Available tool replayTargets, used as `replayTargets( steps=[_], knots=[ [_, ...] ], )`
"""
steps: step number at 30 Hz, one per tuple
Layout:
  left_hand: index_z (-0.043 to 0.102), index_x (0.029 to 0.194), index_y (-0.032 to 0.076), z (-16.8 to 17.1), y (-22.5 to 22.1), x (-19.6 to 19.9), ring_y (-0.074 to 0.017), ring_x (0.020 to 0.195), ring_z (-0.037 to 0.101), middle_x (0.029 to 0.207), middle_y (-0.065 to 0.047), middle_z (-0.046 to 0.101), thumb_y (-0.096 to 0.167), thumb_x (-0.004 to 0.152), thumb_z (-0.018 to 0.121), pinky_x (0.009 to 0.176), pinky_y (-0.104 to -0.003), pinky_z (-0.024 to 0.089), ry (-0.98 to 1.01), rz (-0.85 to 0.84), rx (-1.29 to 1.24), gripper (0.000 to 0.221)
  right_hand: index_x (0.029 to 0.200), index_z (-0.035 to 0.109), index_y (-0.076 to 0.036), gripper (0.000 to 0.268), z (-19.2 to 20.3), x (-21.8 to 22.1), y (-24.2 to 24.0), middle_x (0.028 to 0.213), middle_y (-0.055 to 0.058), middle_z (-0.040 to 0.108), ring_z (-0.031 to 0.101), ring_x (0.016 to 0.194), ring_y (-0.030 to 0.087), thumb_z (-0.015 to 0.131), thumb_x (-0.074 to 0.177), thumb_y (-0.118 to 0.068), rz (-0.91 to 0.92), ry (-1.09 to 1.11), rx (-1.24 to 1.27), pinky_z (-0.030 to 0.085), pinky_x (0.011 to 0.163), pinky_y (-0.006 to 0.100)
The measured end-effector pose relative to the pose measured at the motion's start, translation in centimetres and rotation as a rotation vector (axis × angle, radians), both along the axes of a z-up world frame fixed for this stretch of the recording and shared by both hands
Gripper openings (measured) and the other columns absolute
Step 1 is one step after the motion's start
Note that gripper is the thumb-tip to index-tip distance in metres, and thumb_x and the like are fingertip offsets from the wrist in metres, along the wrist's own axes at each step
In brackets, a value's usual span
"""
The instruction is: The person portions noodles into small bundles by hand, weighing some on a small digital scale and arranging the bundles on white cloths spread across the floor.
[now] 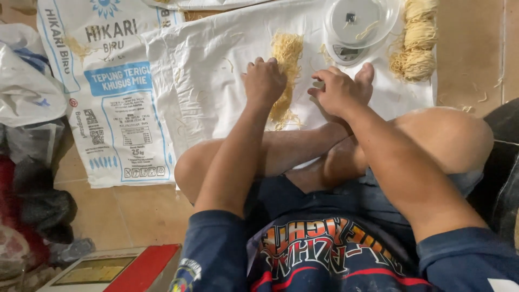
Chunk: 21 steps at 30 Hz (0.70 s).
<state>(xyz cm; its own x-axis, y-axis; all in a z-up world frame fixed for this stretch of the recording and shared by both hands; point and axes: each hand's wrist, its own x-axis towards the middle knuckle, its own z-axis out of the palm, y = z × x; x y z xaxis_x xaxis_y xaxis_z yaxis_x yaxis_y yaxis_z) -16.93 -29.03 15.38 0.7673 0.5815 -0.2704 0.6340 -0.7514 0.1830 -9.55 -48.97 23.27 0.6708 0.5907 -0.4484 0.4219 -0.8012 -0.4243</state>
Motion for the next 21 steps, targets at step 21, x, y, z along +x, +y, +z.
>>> replayTargets(
  steps=[21],
  knots=[
    [0.054,0.102,0.011,2.2,1.4,-5.7,-0.0451,0.089,0.069,0.093,-0.015,0.062,0.028,0.083,0.06,0.074,-0.055,0.059,-0.001,-0.236,-0.046,0.026,0.134,0.067,-0.018,0.033,1.6,-0.4,0.0,0.128,0.013,0.068,0.069,0.114,0.033,0.065,0.102,-0.028,0.027,0.05,0.087,0.032,0.105,0.068]
  ],
)
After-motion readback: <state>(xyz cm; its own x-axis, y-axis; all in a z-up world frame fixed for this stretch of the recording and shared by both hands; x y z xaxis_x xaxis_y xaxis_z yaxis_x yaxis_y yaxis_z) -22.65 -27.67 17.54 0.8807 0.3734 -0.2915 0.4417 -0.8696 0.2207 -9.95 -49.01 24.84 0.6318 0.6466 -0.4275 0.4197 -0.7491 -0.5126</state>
